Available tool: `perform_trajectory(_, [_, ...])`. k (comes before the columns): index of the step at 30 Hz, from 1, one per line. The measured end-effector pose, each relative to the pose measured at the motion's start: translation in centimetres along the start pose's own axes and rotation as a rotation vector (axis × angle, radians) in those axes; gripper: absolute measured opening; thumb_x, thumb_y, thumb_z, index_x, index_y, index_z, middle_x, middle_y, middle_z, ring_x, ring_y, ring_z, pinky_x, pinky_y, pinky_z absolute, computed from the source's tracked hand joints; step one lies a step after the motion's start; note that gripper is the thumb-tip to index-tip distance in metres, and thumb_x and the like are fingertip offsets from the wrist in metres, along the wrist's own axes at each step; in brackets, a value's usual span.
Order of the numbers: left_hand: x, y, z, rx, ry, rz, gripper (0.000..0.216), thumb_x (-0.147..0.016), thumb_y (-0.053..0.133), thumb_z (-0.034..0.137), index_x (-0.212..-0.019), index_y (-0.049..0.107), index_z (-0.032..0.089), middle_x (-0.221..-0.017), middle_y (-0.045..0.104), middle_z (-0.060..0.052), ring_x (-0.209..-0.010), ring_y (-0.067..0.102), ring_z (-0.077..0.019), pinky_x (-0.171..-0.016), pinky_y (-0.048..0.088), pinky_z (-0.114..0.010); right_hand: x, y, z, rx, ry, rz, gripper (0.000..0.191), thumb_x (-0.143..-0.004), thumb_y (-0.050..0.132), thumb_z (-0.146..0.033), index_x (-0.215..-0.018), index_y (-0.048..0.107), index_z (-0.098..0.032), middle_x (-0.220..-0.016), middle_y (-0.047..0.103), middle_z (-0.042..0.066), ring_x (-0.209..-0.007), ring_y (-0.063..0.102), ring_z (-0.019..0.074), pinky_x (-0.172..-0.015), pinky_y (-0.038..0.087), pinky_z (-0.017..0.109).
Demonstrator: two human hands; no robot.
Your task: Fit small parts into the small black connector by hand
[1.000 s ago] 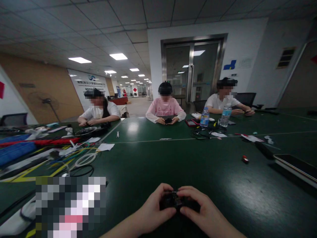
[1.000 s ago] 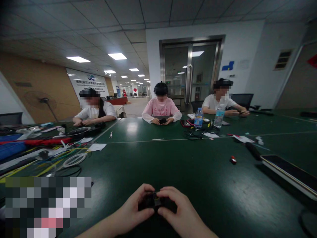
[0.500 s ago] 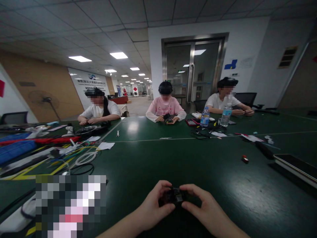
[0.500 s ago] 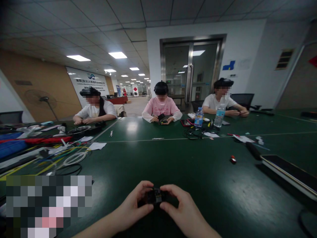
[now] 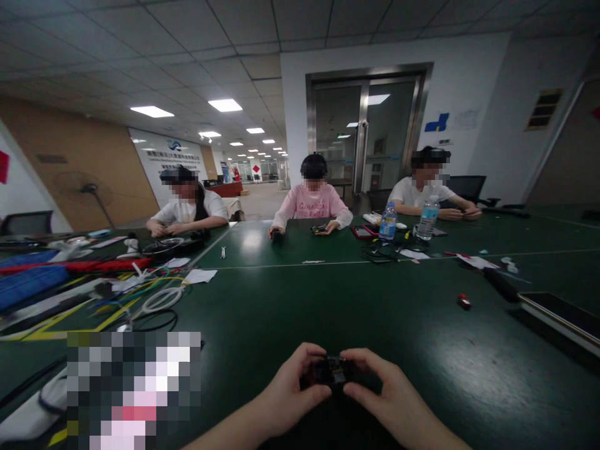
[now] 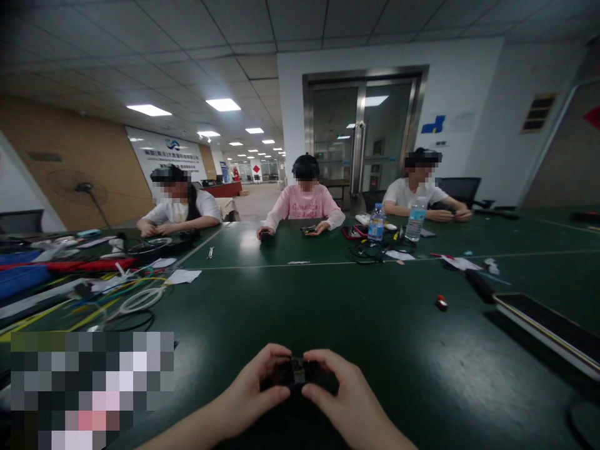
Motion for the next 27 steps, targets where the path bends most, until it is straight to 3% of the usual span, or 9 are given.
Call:
perform_trajectory(17, [0.10, 0.20, 0.68, 0.007, -0.001, -0.012, 0.031, -0.079, 0.062, 0.021, -0.104, 0.043, 0.018, -0.097, 0.057, -0.005, -0.090, 0.054, -0.0191, -0.077, 0.039, -0.032, 0.12, -0.06, 0.83, 0.034, 0.084, 0.011, 0.046, -0.071, 0.065, -0.020, -0.117, 0.060, -0.022, -0.116, 0.066, 0.006, -0.107, 0.059, 0.0237, -0.098, 0.043, 0.039])
perform_trajectory(27, [0.17, 0.15, 0.52, -0.016, -0.017, -0.020, 0.034, -0.079, 0.061, 0.018, -0.108, 0.043, 0.018, -0.103, 0.057, -0.006, -0.097, 0.054, -0.0215, -0.083, 0.039, -0.036, 0.12, -0.08, 0.24, 0.036, 0.062, -0.009, 0.040, -0.072, 0.065, -0.021, -0.112, 0.063, -0.021, -0.110, 0.068, 0.006, -0.103, 0.061, 0.0239, -0.093, 0.045, 0.037])
Point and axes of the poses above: each hand's wrist, its own x-axis away from the middle knuckle, its own y-axis out of the palm, z = x × y, the point moved 9 cm from there along -x, towards the middle knuckle
